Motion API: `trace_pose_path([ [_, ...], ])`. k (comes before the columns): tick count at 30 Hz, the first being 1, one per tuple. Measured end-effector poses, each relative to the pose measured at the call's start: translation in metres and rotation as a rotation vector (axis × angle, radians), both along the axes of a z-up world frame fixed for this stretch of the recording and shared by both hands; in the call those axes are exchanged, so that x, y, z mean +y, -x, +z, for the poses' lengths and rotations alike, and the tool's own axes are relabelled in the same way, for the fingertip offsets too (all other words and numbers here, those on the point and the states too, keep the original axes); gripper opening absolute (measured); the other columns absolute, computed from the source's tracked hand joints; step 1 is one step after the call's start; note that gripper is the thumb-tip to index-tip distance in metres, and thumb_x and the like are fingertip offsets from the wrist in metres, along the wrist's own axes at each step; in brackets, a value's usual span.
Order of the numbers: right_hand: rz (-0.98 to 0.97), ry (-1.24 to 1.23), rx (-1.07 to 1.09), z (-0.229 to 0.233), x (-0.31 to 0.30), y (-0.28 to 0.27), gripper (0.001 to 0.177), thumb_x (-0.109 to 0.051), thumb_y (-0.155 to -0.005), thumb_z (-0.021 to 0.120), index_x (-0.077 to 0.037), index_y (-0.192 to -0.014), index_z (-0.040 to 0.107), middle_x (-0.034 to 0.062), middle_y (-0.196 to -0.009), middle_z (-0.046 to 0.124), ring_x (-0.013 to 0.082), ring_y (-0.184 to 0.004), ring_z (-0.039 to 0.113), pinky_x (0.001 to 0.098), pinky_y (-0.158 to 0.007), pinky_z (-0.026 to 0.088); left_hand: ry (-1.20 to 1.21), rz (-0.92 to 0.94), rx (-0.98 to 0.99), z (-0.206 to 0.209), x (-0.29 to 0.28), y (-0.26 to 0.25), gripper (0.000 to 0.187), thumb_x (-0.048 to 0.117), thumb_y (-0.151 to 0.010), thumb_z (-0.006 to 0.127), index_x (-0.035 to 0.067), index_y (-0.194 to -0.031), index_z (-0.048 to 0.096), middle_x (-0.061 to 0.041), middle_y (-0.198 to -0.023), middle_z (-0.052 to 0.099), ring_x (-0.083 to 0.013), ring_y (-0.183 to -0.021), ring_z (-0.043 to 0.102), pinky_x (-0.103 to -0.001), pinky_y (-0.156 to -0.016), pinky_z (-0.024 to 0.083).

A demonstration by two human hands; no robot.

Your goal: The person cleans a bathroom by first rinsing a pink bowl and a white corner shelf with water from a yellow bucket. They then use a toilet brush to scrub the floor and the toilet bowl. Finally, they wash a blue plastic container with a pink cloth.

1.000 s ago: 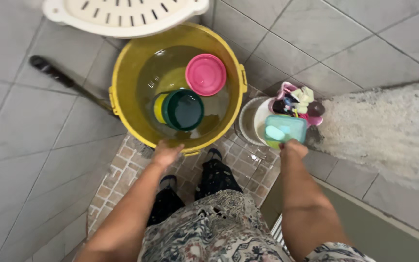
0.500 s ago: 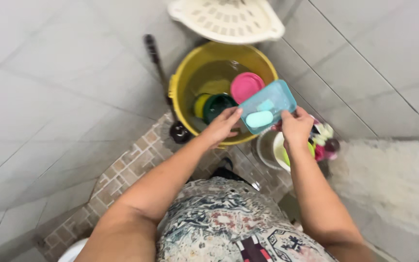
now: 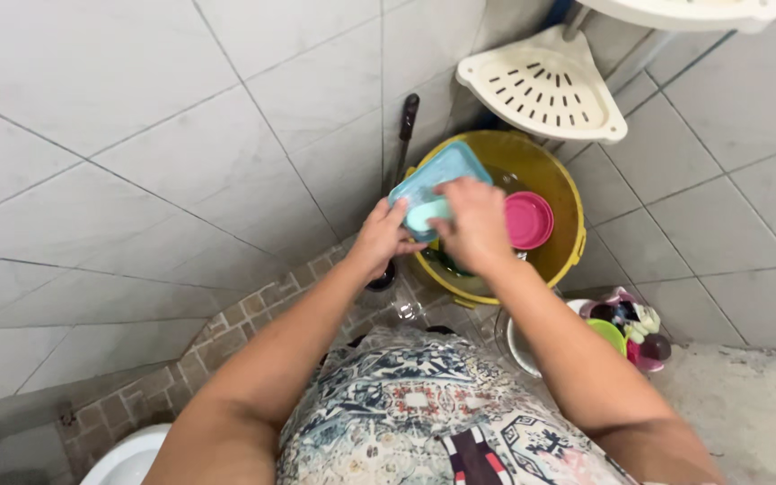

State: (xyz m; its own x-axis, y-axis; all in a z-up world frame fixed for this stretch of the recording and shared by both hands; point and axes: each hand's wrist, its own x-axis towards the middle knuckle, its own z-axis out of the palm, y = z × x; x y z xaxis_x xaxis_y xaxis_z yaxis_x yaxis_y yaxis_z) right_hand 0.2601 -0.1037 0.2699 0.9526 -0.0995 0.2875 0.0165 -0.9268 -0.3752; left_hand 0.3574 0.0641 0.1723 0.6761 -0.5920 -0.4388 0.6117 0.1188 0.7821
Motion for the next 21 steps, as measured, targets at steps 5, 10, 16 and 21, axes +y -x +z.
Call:
trace_pose_path([
  [5, 0.144, 0.016, 0.223, -0.012, 0.051, -0.045, 0.054, -0.026, -0.082, 0.089, -0.013, -0.13, 0.069, 0.015, -0.128, 0.067, 0.0401, -0.122, 0.063, 0.0576, -0.103, 0.045, -0.052, 0.05, -0.022, -0.006, 0.055, -0.014, 0.046, 0.042, -0.112, 0.049, 0.011, -0.146, 0.049, -0.014, -0.138, 0.066, -0.0322, -0.114, 0.076, -0.051, -0.086, 0.07],
  [10, 0.233, 0.039, 0.357, -0.027, 0.083, -0.066, 0.054, -0.023, -0.079, 0.089, -0.012, -0.127, 0.069, 0.0173, -0.129, 0.068, 0.0415, -0.123, 0.063, 0.0527, -0.104, 0.049, -0.144, 0.072, 0.031, -0.012, 0.089, -0.021, 0.048, 0.044, -0.114, 0.045, 0.008, -0.144, 0.052, -0.017, -0.135, 0.069, -0.0344, -0.112, 0.078, -0.051, -0.081, 0.071],
  [16, 0.32, 0.004, 0.31, -0.049, 0.089, -0.071, 0.051, -0.02, -0.079, 0.084, -0.002, -0.123, 0.065, 0.0232, -0.122, 0.068, 0.0457, -0.117, 0.065, 0.0533, -0.101, 0.053, -0.22, 0.038, 0.032, -0.013, 0.094, -0.018, 0.05, 0.047, -0.113, 0.043, 0.009, -0.144, 0.053, -0.016, -0.134, 0.069, -0.0331, -0.11, 0.078, -0.05, -0.08, 0.071],
  [21, 0.352, 0.026, 0.241, -0.056, 0.07, -0.061, 0.041, -0.014, -0.084, 0.075, -0.002, -0.121, 0.064, 0.0229, -0.116, 0.07, 0.0456, -0.112, 0.069, 0.0543, -0.098, 0.056, -0.233, 0.04, 0.03, -0.008, 0.079, -0.012, 0.053, 0.049, -0.113, 0.044, 0.008, -0.145, 0.054, -0.019, -0.131, 0.071, -0.0347, -0.107, 0.078, -0.049, -0.08, 0.071],
])
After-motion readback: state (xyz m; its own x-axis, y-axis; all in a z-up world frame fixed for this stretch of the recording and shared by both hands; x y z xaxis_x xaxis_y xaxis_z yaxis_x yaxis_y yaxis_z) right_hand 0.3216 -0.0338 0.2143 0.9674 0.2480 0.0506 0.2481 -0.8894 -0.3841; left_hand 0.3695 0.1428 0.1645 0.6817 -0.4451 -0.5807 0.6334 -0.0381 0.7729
